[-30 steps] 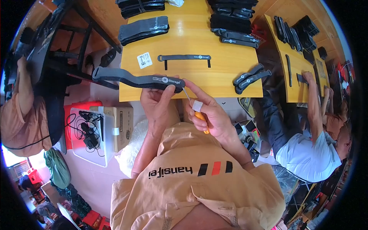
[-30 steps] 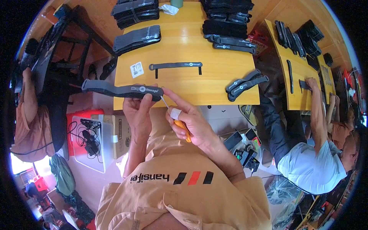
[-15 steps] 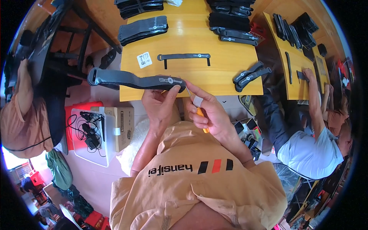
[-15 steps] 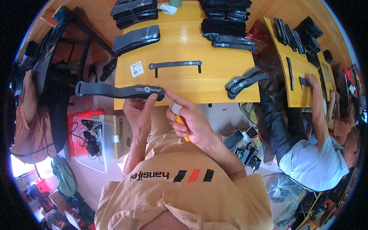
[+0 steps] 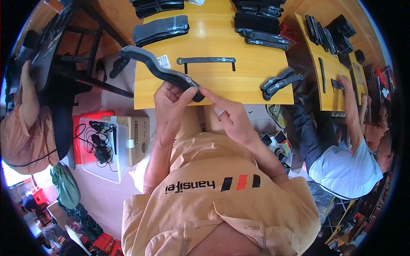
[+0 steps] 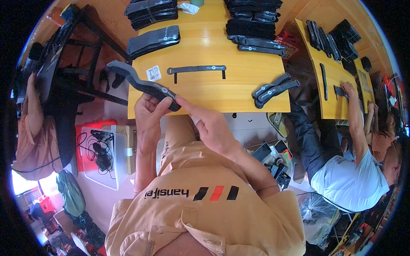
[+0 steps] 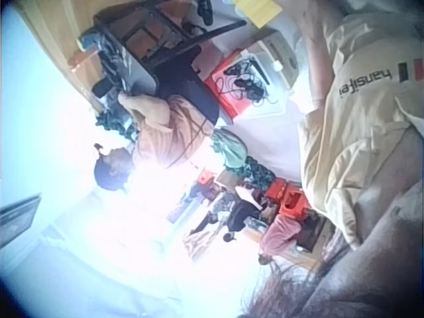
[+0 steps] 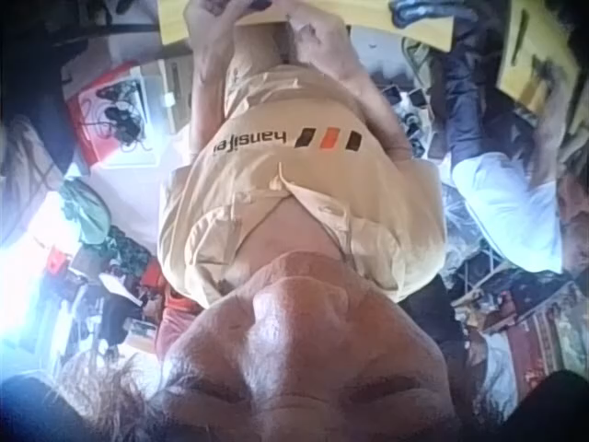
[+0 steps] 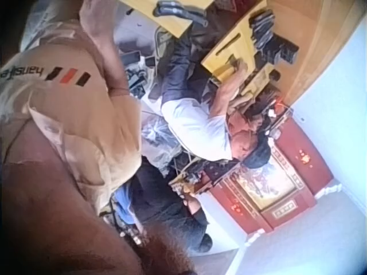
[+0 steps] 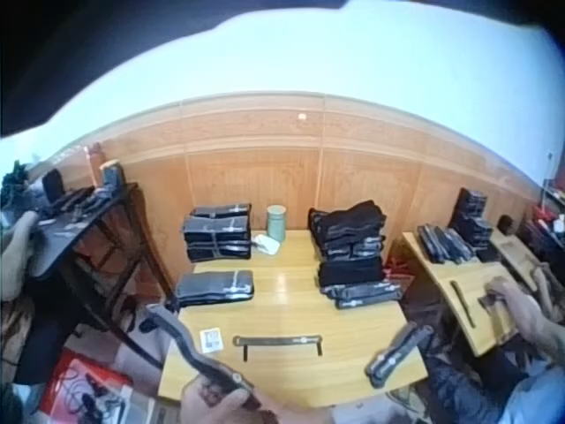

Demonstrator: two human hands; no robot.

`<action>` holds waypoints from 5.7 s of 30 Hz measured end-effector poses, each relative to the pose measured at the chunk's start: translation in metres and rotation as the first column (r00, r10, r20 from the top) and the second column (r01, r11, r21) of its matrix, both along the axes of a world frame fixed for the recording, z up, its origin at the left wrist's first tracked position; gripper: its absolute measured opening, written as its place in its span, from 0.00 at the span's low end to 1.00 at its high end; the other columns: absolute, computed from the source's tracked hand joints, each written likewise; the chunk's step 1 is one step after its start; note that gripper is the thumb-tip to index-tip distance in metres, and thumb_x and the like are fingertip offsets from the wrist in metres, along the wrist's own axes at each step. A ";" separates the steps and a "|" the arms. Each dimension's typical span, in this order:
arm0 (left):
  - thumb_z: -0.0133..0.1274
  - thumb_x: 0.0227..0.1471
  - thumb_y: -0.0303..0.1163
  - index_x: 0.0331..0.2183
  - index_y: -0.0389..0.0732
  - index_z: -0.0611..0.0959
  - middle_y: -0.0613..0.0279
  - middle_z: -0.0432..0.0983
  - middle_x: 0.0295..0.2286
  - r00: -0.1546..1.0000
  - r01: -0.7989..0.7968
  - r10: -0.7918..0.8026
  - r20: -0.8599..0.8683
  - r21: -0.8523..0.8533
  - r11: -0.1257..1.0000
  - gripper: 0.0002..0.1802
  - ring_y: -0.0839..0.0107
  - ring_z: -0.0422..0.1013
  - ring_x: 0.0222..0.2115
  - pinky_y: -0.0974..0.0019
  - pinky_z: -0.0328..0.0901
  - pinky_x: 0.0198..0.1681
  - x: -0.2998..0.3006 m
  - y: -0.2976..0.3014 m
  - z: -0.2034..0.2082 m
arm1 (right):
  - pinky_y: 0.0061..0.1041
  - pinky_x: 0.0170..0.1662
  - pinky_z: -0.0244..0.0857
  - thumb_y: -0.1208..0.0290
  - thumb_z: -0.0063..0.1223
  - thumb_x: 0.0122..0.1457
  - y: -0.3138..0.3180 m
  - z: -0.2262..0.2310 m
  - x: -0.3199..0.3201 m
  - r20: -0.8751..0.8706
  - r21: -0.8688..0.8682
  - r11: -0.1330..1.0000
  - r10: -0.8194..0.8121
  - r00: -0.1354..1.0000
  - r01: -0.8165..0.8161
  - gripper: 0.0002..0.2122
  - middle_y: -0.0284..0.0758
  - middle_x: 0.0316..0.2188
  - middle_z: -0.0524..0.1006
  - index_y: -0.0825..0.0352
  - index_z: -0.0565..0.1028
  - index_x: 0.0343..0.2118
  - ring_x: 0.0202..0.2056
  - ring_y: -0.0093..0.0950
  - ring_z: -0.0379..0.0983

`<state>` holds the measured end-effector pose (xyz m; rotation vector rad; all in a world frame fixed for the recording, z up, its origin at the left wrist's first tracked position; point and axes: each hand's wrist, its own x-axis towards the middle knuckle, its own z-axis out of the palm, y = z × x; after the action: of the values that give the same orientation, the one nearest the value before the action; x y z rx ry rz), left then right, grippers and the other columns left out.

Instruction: The recorder is assembling small black strap components, likely for watches or gear, by inserting pins using a small screwdriver-like tool.

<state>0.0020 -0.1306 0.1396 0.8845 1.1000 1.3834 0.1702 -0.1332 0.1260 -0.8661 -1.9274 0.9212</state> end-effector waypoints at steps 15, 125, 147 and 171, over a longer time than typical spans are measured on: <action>0.54 0.45 0.24 0.30 0.32 0.76 0.59 0.75 0.27 0.989 0.110 -0.103 0.105 -0.061 0.992 0.08 0.75 0.72 0.27 0.73 0.70 0.33 0.002 0.003 -0.010 | 0.19 0.21 0.59 0.83 0.37 0.53 0.002 0.002 0.004 -0.128 -0.419 0.902 0.054 0.990 -0.103 0.25 0.36 0.24 0.70 0.61 0.58 0.56 0.19 0.27 0.66; 0.48 0.49 0.29 0.37 0.34 0.74 0.67 0.69 0.19 0.984 0.171 -0.147 0.101 -0.284 0.944 0.13 0.80 0.65 0.18 0.79 0.59 0.18 -0.112 -0.045 -0.042 | 0.14 0.12 0.44 0.68 0.45 0.51 0.041 0.094 0.185 -0.184 -0.312 0.848 -0.497 0.848 0.429 0.06 0.28 0.11 0.63 0.63 0.70 0.23 0.09 0.15 0.53; 0.55 0.44 0.28 0.32 0.35 0.76 0.63 0.71 0.21 0.655 -0.406 0.340 -0.675 0.066 0.912 0.11 0.79 0.63 0.21 0.72 0.60 0.24 -0.039 -0.010 -0.075 | 0.20 0.27 0.66 0.84 0.52 0.39 0.033 0.024 0.085 0.100 0.363 0.729 -0.650 0.753 0.581 0.09 0.39 0.22 0.76 0.70 0.75 0.27 0.24 0.29 0.74; 0.40 0.57 0.38 0.37 0.32 0.76 0.61 0.72 0.24 0.925 0.201 -0.082 0.370 -0.296 0.934 0.18 0.80 0.68 0.21 0.78 0.66 0.24 0.046 0.004 -0.060 | 0.12 0.11 0.41 0.74 0.51 0.52 0.009 -0.034 0.047 -0.250 -0.857 0.510 -0.543 0.802 0.079 0.04 0.28 0.15 0.70 0.69 0.73 0.25 0.09 0.10 0.52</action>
<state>0.0476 -0.1267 0.0794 0.4400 0.9306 1.1365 0.2169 -0.1244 0.0924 -1.2951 -0.7458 1.6497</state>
